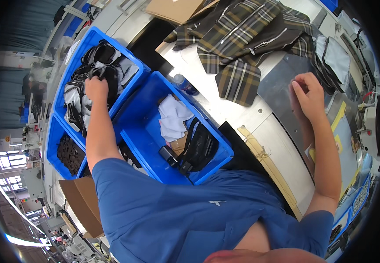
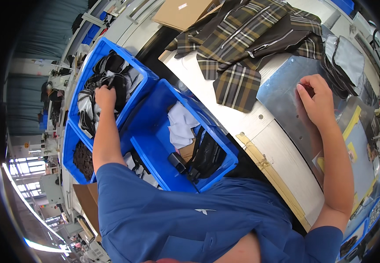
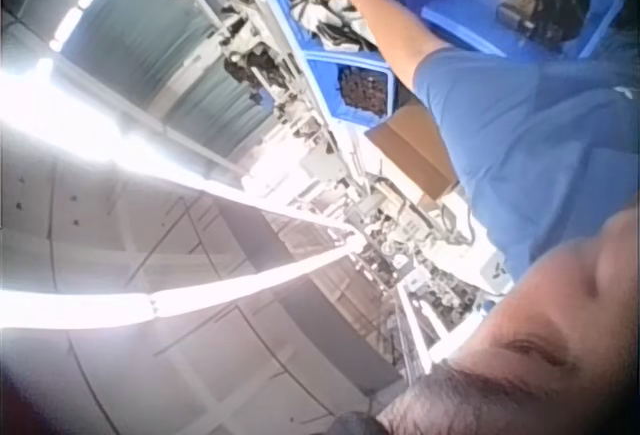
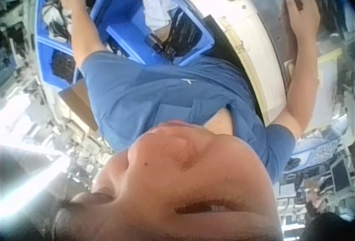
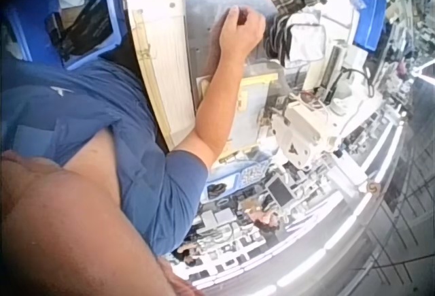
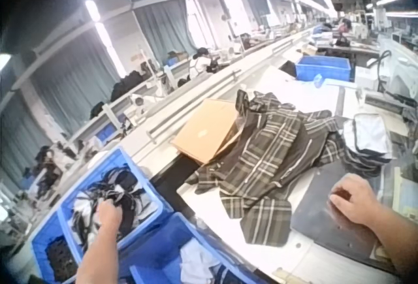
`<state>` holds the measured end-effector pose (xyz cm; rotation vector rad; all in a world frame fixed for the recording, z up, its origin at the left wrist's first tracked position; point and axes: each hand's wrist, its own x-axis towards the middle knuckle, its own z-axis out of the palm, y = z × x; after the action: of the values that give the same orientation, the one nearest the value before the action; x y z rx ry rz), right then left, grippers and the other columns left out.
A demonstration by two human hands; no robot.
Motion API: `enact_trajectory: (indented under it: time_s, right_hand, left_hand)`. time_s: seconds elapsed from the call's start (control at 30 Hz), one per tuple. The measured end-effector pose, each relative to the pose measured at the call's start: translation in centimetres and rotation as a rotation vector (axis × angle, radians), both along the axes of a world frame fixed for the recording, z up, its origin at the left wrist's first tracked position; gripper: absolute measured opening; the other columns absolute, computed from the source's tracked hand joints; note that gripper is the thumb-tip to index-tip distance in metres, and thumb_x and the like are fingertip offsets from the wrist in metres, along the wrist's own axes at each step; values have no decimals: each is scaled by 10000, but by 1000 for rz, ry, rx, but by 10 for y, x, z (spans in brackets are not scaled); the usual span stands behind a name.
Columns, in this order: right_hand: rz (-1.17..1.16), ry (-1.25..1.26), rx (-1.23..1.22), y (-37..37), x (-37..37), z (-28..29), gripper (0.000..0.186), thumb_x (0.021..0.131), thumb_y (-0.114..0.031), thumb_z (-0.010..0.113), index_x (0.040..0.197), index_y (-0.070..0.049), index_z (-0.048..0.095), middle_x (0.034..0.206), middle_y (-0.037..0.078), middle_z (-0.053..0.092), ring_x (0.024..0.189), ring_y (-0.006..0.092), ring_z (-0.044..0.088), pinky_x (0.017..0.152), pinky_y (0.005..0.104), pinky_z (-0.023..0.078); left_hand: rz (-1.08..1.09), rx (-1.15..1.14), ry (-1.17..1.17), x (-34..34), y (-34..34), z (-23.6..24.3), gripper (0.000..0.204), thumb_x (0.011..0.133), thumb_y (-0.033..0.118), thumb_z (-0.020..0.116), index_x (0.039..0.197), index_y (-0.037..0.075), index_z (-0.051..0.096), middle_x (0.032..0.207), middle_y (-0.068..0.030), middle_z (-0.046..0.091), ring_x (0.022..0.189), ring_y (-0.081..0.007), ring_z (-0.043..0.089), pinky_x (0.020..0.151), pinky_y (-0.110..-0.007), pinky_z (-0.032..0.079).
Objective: The person sorts small fabric pouches with zippers from a blue bin onto a workbench in a factory setting. They pick up pouches, inspect them, and place them into a growing stack, occasionally handling plaid fabric pieces nearby.
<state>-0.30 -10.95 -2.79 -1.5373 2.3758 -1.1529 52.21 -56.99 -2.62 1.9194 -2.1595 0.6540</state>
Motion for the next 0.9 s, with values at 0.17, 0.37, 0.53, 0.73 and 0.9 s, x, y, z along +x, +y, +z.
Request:
enact_trajectory:
  time_s: [0.17,0.37,0.53,0.73,0.9]
  right_hand:
    - [-38,-144,82,-7,14,14,171,874,-129,699,978,4,670,944,88,667,853,196,632,760,324,508]
    - [392,-924,21,-44,115,45,655,861,-252,775,1387,1,478,1264,169,612,1192,239,570,1013,371,463]
    - [461,-1357,1,-60,156,9,382,917,-189,722,1209,-7,556,1220,119,622,1101,153,594,959,340,482]
    - [434,-1492,-95,-54,150,-15,119,943,-105,671,998,-17,613,1065,64,666,967,113,616,904,312,485]
    - [429,-1576,56,-54,155,13,250,904,-87,707,1116,7,614,1112,70,678,970,127,639,952,317,488]
  left_hand:
    - [-160,-146,425,-33,44,76,384,826,371,748,974,17,731,937,-204,715,866,-354,692,801,-433,542]
    - [-560,610,1189,-161,211,86,301,764,247,856,813,-15,715,719,-26,653,642,-83,553,589,-287,467]
    - [-738,1149,1115,-183,269,37,297,751,63,833,1007,-28,713,919,-48,727,837,-96,652,772,-271,531]
    - [-488,1505,1826,-180,282,30,378,796,-4,762,1159,-16,659,1082,-107,720,950,-174,701,867,-334,571]
    - [-564,1564,1818,-176,286,29,419,797,-16,759,1199,-26,644,1122,-125,714,997,-190,695,913,-349,559]
